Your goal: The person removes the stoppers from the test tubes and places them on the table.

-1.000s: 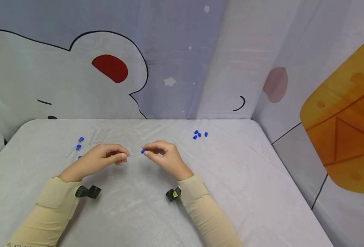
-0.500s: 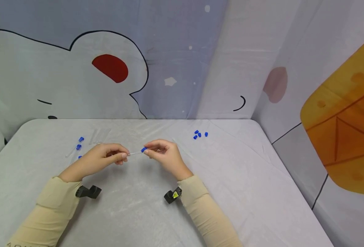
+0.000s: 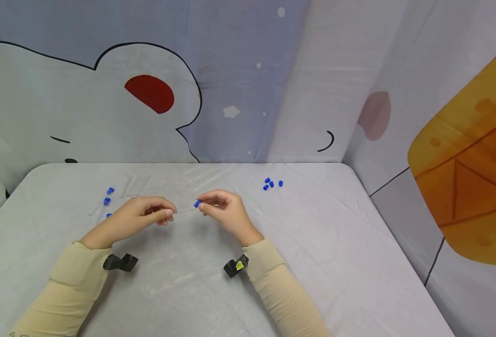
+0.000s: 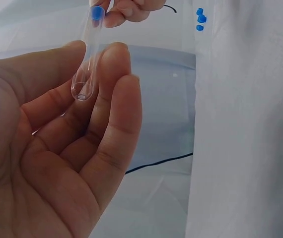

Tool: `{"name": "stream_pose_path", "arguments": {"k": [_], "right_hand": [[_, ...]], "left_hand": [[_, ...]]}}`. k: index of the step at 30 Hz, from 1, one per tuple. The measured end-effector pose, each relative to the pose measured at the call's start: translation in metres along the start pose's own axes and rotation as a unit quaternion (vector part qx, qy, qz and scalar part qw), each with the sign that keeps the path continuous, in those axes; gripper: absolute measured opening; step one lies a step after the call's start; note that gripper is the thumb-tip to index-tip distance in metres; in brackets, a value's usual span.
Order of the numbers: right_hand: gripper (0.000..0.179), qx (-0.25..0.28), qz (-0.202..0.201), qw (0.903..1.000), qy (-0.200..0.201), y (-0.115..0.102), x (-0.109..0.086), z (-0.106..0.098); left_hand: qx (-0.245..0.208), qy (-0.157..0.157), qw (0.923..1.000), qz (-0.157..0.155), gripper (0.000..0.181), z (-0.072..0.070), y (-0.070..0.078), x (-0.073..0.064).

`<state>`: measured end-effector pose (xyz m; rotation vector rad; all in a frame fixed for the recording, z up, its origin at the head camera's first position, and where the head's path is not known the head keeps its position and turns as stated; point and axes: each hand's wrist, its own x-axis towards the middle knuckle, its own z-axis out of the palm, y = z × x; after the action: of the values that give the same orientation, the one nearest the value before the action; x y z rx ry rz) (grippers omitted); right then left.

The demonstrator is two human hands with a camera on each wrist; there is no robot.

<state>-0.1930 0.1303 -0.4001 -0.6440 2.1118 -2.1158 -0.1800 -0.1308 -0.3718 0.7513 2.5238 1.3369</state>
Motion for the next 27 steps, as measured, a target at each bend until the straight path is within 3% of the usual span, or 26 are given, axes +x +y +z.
{"name": "stream_pose_path", "arguments": {"k": [7, 15, 27], "right_hand": [[0.028, 0.006, -0.014, 0.9998, 0.011, 0.001, 0.001, -0.004], [0.024, 0.013, -0.033, 0.9975, 0.06, 0.003, 0.003, -0.01], [0.027, 0.026, -0.018, 0.9918, 0.124, 0.001, 0.007, -0.033]], "left_hand": [[0.009, 0.014, 0.9998, -0.009, 0.021, 0.0, -0.002, 0.0], [-0.008, 0.042, 0.999, -0.01, 0.026, -0.003, -0.006, -0.001], [-0.046, 0.113, 0.9906, -0.061, 0.03, -0.017, -0.01, -0.004]]}}
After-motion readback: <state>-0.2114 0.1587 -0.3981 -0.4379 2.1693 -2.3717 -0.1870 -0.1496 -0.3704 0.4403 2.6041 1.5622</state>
